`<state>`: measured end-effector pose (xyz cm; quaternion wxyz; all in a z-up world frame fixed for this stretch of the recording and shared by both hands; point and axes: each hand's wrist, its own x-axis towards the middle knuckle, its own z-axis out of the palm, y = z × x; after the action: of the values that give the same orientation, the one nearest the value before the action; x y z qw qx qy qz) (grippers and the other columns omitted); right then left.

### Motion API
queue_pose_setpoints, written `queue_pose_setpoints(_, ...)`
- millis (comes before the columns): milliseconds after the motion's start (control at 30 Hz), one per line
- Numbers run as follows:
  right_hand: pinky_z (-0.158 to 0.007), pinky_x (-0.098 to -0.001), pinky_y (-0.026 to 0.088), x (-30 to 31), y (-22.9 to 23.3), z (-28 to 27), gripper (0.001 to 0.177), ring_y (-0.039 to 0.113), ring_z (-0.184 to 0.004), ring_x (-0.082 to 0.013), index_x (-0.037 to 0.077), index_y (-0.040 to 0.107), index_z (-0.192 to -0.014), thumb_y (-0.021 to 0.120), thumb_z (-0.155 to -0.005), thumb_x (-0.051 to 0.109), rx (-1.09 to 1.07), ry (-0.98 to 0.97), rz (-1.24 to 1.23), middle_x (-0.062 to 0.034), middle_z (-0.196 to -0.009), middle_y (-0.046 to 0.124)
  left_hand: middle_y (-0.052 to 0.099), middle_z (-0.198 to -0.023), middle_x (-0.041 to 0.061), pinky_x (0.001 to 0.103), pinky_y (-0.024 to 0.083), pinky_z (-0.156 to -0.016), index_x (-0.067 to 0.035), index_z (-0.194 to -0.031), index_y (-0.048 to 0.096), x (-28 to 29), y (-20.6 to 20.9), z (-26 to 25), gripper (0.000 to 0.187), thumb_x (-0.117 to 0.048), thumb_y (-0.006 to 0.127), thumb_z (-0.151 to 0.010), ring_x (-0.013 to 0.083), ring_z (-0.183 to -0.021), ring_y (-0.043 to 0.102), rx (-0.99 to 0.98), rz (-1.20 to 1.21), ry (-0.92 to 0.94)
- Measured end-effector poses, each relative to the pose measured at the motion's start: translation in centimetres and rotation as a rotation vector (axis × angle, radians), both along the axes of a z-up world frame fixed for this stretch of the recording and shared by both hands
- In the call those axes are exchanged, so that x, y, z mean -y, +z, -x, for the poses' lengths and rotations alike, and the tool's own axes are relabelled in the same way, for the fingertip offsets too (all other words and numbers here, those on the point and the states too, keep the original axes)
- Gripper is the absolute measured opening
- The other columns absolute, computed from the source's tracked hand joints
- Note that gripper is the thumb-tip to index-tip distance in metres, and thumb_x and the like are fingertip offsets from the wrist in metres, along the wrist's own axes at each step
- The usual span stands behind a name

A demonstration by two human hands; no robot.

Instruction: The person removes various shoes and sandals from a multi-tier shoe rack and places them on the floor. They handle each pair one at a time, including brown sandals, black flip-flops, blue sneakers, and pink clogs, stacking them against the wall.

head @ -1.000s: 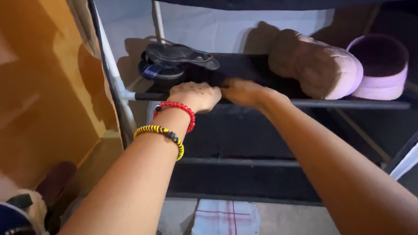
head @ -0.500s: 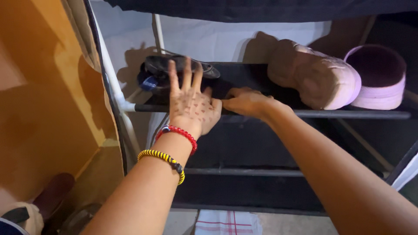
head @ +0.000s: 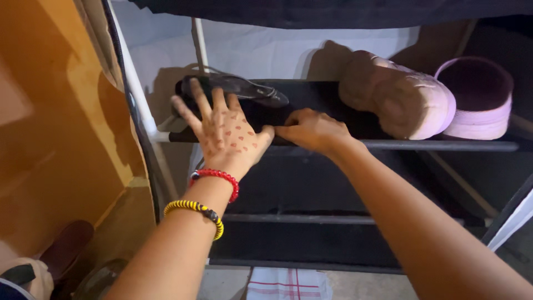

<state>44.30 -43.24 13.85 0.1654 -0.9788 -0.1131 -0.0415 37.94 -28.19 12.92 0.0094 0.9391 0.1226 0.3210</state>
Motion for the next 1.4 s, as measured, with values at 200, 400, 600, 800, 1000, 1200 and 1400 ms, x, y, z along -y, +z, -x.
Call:
queue_pose_setpoints(200, -0.102, -0.0461, 0.05, -0.3, 0.1, 0.9, 0.063, 0.068, -0.119, -0.0263, 0.029, 0.075, -0.123, 0.057, -0.08, 0.072, 0.032, -0.021, 0.002, -0.0018, -0.125, 0.072, 0.03, -0.157, 0.013, 0.076, 0.021, -0.107, -0.01, -0.151, 0.043, 0.1, 1.3, 0.5, 0.102, -0.059, 0.079, -0.068, 0.0541, -0.149, 0.0, -0.051, 0.121, 0.023)
queue_pose_setpoints(400, -0.1, -0.045, 0.051, -0.4, 0.4, 1.3, 0.065, 0.069, -0.116, -0.0267, 0.029, 0.076, -0.12, 0.061, -0.077, 0.075, 0.036, -0.039, -0.024, -0.003, -0.119, 0.075, 0.032, -0.149, 0.018, 0.055, 0.05, -0.101, -0.016, -0.141, 0.052, -0.5, 1.5, 0.0, 0.073, -0.03, 0.081, -0.076, 0.0526, -0.133, 0.033, -0.062, 0.216, 0.087)
queue_pose_setpoints(600, -0.097, -0.043, 0.053, -0.2, 0.4, 1.5, 0.065, 0.073, -0.109, -0.025, 0.027, 0.078, -0.117, 0.062, -0.077, 0.075, 0.057, -0.023, -0.047, -0.0032, -0.111, 0.078, 0.032, -0.149, 0.016, 0.053, 0.05, -0.102, -0.022, -0.132, 0.062, -1.8, 1.3, -1.0, 0.047, -0.006, 0.069, -0.088, 0.0492, -0.129, 0.041, -0.02, 0.23, 0.083)
queue_pose_setpoints(800, -0.094, -0.0416, 0.053, -0.4, 0.8, 1.9, 0.063, 0.074, -0.104, -0.0214, 0.03, 0.077, -0.117, 0.061, -0.078, 0.076, 0.043, -0.049, -0.034, -0.0025, -0.103, 0.079, 0.055, -0.126, 0.025, 0.052, 0.05, -0.098, -0.025, -0.139, 0.059, -1.7, 1.3, -2.1, 0.053, -0.011, 0.071, -0.089, 0.0448, -0.122, 0.05, -0.02, 0.261, 0.193)
queue_pose_setpoints(1000, -0.088, -0.0388, 0.056, -0.3, 0.7, 2.8, 0.058, 0.077, -0.086, -0.0169, 0.027, 0.08, -0.109, 0.059, -0.081, 0.074, 0.06, -0.045, -0.064, -0.0026, -0.08, 0.08, 0.054, -0.13, 0.014, 0.073, 0.032, -0.107, -0.03, -0.134, 0.06, -2.6, 1.1, -0.9, 0.077, -0.021, 0.093, -0.065, 0.0407, -0.132, 0.041, 0.034, 0.314, 0.129)
queue_pose_setpoints(1200, -0.092, -0.0394, 0.053, -0.1, 0.1, 3.1, 0.057, 0.076, -0.088, -0.0203, 0.024, 0.08, -0.107, 0.059, -0.083, 0.072, 0.167, -0.035, -0.066, -0.0026, -0.087, 0.08, 0.056, -0.134, 0.013, 0.075, 0.034, -0.106, -0.03, -0.127, 0.067, -2.2, 0.0, 0.5, 0.081, -0.017, 0.094, -0.051, 0.0468, -0.134, 0.045, 0.376, 0.151, 0.015)
queue_pose_setpoints(1400, -0.077, -0.0455, 0.058, -0.1, -0.7, 3.4, 0.076, 0.071, -0.101, -0.0288, 0.015, 0.051, -0.137, 0.065, -0.084, 0.067, 0.452, -0.016, -0.12, -0.0094, -0.117, 0.07, 0.058, -0.124, 0.019, 0.048, 0.055, -0.087, -0.026, -0.128, 0.066, -3.9, 0.3, 1.2, 0.07, -0.013, 0.091, -0.063, 0.042, -0.103, 0.065, 0.283, 0.333, -0.162)
